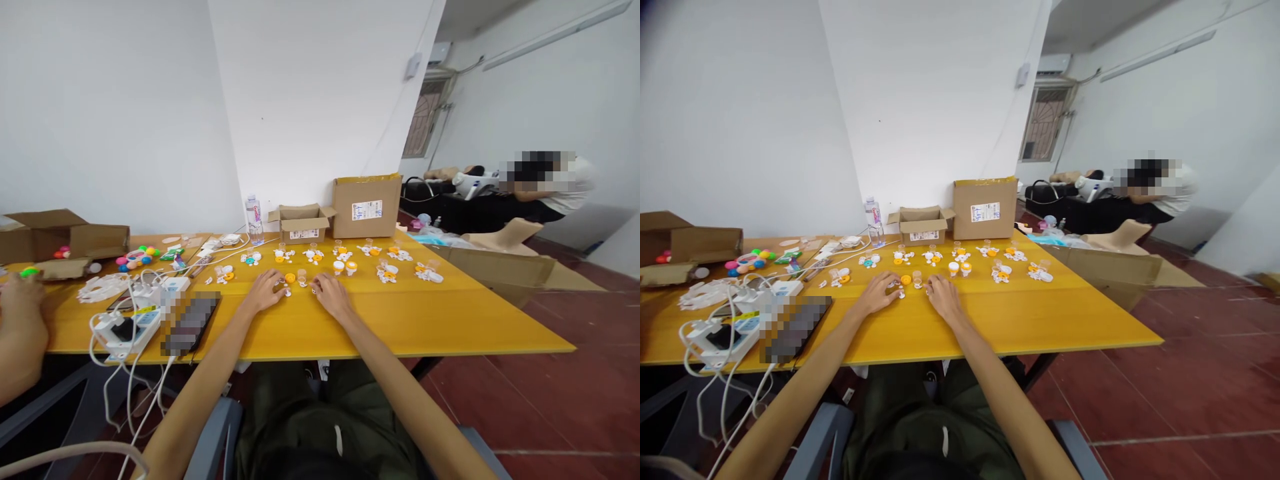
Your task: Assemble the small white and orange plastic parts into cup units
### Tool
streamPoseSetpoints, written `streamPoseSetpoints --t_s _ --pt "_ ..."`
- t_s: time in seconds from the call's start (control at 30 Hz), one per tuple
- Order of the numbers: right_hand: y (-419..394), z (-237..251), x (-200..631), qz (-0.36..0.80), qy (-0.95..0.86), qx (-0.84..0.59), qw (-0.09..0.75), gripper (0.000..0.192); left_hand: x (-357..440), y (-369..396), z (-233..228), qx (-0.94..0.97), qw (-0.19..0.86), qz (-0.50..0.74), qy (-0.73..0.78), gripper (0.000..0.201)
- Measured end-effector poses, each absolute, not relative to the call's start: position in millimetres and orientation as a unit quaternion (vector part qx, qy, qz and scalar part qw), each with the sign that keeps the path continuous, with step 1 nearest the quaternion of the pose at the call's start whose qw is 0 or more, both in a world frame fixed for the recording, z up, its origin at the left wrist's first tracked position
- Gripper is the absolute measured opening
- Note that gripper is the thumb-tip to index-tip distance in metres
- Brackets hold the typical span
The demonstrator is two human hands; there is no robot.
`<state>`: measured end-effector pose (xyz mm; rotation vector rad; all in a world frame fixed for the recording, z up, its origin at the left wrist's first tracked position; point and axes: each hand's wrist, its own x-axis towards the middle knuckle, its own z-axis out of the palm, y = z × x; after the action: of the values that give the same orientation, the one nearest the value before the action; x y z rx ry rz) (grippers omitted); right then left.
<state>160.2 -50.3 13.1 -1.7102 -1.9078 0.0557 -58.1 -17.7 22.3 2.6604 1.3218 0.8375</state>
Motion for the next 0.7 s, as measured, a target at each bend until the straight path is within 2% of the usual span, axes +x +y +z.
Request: streamPoseSetpoints --t_s 0.33,0.7 --pt "-31 -3 172 0.058 -0.698 -0.57 0.429 0.016 -60 -14 20 0.863 0.037 0.267 0.428 0.018" --pt "-35 2 167 0.123 -0.716 -0.529 0.439 0.009 -59 -17 25 0.851 0.039 0.26 0.454 0.022"
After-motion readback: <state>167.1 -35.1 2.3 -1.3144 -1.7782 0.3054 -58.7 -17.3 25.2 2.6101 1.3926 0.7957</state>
